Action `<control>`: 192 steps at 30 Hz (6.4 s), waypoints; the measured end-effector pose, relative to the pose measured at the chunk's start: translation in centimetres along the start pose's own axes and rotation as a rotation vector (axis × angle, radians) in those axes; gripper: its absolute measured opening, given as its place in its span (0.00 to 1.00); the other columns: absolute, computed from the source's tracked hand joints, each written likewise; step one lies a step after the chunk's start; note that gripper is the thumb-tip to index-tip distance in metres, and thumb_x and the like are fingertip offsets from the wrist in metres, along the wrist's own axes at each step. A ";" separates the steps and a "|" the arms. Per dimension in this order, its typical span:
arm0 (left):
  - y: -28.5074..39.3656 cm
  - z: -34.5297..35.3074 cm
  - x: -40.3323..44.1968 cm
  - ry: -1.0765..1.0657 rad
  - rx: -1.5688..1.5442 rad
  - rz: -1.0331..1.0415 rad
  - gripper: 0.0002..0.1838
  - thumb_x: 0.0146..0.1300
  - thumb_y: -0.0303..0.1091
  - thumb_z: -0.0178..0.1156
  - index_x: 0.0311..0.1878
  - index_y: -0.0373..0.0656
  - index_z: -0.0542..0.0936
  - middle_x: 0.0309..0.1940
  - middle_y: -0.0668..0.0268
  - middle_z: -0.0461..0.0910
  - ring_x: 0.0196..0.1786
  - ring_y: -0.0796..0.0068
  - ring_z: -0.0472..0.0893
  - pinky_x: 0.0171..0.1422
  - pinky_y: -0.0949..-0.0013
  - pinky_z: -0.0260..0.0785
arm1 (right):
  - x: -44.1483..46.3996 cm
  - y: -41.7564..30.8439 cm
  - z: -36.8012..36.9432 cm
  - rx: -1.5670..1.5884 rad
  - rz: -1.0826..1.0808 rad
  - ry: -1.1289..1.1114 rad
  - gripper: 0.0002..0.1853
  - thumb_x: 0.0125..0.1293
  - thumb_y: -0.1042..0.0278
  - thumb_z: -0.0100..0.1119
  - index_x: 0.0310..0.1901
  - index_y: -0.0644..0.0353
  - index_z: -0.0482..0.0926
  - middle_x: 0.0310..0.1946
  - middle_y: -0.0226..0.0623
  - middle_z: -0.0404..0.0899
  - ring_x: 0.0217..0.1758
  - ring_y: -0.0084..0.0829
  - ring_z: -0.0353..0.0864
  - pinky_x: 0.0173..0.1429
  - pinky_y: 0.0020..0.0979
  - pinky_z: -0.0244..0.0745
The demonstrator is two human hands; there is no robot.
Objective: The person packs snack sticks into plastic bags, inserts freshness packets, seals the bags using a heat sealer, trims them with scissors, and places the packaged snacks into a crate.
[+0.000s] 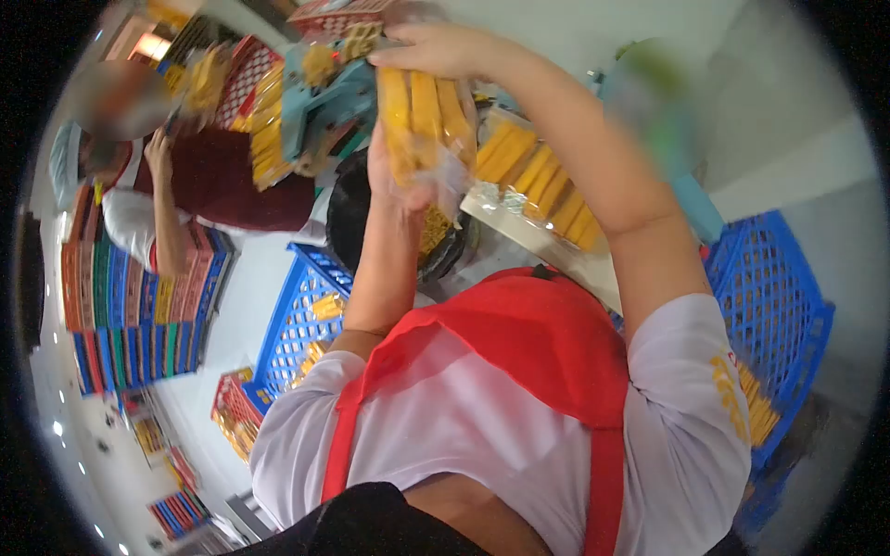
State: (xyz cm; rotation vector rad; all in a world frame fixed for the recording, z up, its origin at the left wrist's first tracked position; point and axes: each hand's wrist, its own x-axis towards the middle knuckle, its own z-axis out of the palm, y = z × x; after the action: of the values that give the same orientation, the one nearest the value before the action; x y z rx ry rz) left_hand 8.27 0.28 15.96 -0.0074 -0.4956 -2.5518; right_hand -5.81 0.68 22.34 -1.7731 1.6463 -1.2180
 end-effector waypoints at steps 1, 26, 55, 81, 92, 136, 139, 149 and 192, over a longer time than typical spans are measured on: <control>-0.5 -0.1 0.4 -0.067 0.036 -0.001 0.23 0.64 0.41 0.40 0.59 0.41 0.58 0.51 0.58 0.67 0.52 0.61 0.70 0.55 0.59 0.64 | -1.5 -0.3 -0.2 -0.087 -0.257 0.289 0.30 0.57 0.46 0.50 0.53 0.65 0.66 0.51 0.45 0.67 0.54 0.37 0.66 0.56 0.31 0.60; -24.5 -1.5 0.3 -0.817 1.667 -0.087 0.31 0.59 0.29 0.47 0.62 0.29 0.48 0.57 0.43 0.56 0.61 0.50 0.58 0.64 0.63 0.49 | -37.2 6.3 -0.4 -0.644 0.640 0.916 0.21 0.59 0.72 0.46 0.53 0.73 0.62 0.52 0.55 0.62 0.56 0.44 0.63 0.58 0.35 0.56; -25.3 -2.9 2.1 0.012 0.754 -0.689 0.06 0.61 0.29 0.50 0.38 0.39 0.72 0.32 0.68 0.74 0.33 0.78 0.75 0.41 0.76 0.69 | -37.9 9.3 -4.1 0.699 0.694 1.022 0.10 0.53 0.74 0.56 0.37 0.68 0.74 0.29 0.33 0.75 0.29 0.20 0.73 0.33 0.20 0.69; -24.3 -4.2 0.4 -0.164 1.054 -0.712 0.13 0.55 0.27 0.54 0.44 0.33 0.75 0.28 0.68 0.75 0.30 0.82 0.73 0.36 0.79 0.67 | -37.2 9.3 -4.2 0.521 0.738 0.658 0.25 0.51 0.78 0.56 0.53 0.65 0.63 0.32 0.34 0.75 0.35 0.20 0.73 0.39 0.20 0.67; -24.2 -3.6 0.8 -0.413 1.555 -0.496 0.10 0.56 0.27 0.53 0.41 0.39 0.78 0.28 0.71 0.78 0.30 0.84 0.73 0.39 0.82 0.65 | -37.6 12.3 -4.7 0.577 0.755 0.598 0.23 0.50 0.76 0.57 0.50 0.63 0.66 0.31 0.33 0.75 0.33 0.19 0.73 0.37 0.18 0.67; -26.8 -4.9 1.4 -0.559 1.356 -0.550 0.11 0.54 0.35 0.57 0.38 0.42 0.80 0.32 0.63 0.80 0.35 0.79 0.78 0.43 0.76 0.68 | -41.6 11.4 -2.9 0.387 0.788 0.641 0.12 0.56 0.67 0.55 0.37 0.68 0.77 0.32 0.30 0.77 0.34 0.16 0.71 0.41 0.18 0.65; -27.0 -4.6 0.9 -0.556 1.420 -0.495 0.11 0.53 0.35 0.58 0.38 0.41 0.80 0.31 0.63 0.80 0.35 0.80 0.77 0.43 0.76 0.68 | -42.1 11.0 -2.6 0.265 0.746 0.653 0.14 0.55 0.63 0.55 0.35 0.67 0.78 0.30 0.31 0.78 0.34 0.17 0.72 0.42 0.20 0.65; -27.2 -4.9 -0.7 -0.517 1.305 -0.528 0.15 0.54 0.35 0.58 0.45 0.39 0.75 0.36 0.67 0.77 0.39 0.80 0.74 0.46 0.74 0.66 | -43.9 13.1 -0.9 0.630 0.770 0.967 0.09 0.56 0.67 0.55 0.32 0.65 0.77 0.27 0.29 0.75 0.30 0.17 0.71 0.37 0.19 0.65; -20.3 -5.6 -4.0 -0.460 1.875 0.137 0.21 0.47 0.26 0.58 0.48 0.38 0.71 0.50 0.50 0.66 0.54 0.51 0.65 0.57 0.62 0.58 | -35.2 18.4 3.8 0.609 0.689 1.301 0.28 0.57 0.70 0.54 0.56 0.73 0.58 0.46 0.44 0.70 0.47 0.29 0.70 0.50 0.25 0.65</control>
State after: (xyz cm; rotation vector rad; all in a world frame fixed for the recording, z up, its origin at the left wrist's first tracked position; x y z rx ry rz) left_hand 1.91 16.39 3.24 0.0460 -2.5841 -1.0596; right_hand -10.01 29.30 -5.14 0.1513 1.8126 -2.2752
